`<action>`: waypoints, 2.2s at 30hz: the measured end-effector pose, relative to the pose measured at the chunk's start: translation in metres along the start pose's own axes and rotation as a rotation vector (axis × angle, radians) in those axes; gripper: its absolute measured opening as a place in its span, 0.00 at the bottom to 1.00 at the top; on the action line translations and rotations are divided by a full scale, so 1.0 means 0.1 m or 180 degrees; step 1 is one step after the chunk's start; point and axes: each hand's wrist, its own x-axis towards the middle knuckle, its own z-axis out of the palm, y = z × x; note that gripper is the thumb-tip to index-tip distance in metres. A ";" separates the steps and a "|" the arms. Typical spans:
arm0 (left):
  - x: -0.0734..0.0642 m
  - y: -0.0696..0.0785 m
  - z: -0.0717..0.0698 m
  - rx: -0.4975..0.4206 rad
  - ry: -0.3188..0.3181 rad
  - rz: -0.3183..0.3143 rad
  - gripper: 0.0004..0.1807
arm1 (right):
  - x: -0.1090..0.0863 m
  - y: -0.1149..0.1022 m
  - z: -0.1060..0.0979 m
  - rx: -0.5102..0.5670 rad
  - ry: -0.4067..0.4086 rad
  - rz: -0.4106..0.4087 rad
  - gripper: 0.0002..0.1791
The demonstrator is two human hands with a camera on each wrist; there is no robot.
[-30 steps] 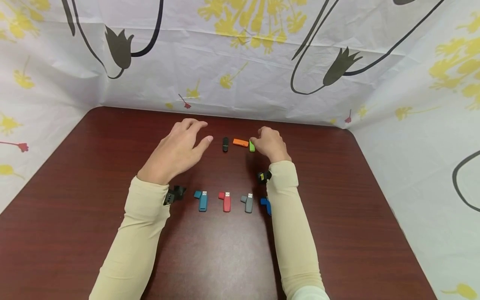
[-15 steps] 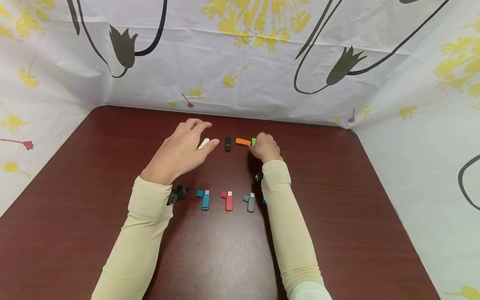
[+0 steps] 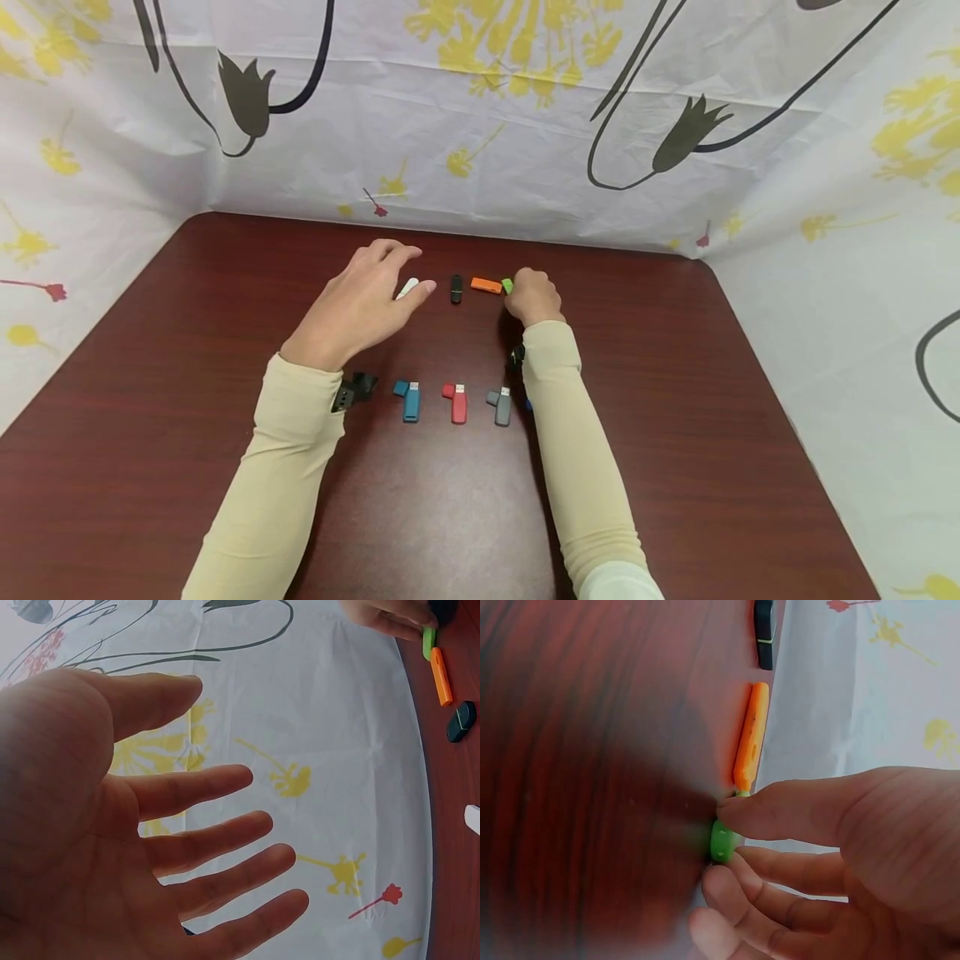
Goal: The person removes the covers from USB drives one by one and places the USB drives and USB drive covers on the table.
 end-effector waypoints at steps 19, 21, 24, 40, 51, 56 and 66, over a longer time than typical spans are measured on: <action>0.00 0.00 0.02 -0.0001 0.0008 0.0041 0.31 | -0.25 0.14 -0.27 0.0149 -0.0090 -0.0163 0.10; 0.00 0.00 0.02 -0.0028 0.0002 0.0051 0.31 | -0.31 0.10 -0.30 0.0137 0.0008 -0.0210 0.13; 0.00 -0.01 0.02 -0.0077 -0.0016 0.0068 0.31 | -0.42 0.04 -0.34 0.0145 0.0121 -0.0259 0.18; 0.01 0.03 0.01 -0.0173 0.0001 0.0276 0.31 | -0.98 -0.24 -0.61 0.0172 0.0414 -0.1318 0.16; 0.02 0.11 0.06 -0.0335 0.0152 0.0837 0.29 | -1.25 -0.35 -0.64 -0.0079 0.0641 -0.2075 0.14; 0.03 0.14 0.10 -0.0447 0.0189 0.0953 0.20 | -1.28 -0.39 -0.63 -0.0070 0.0620 -0.2141 0.15; 0.04 0.14 0.10 -0.0417 0.0300 0.1071 0.12 | -1.29 -0.44 -0.57 -0.0054 0.0704 -0.2276 0.15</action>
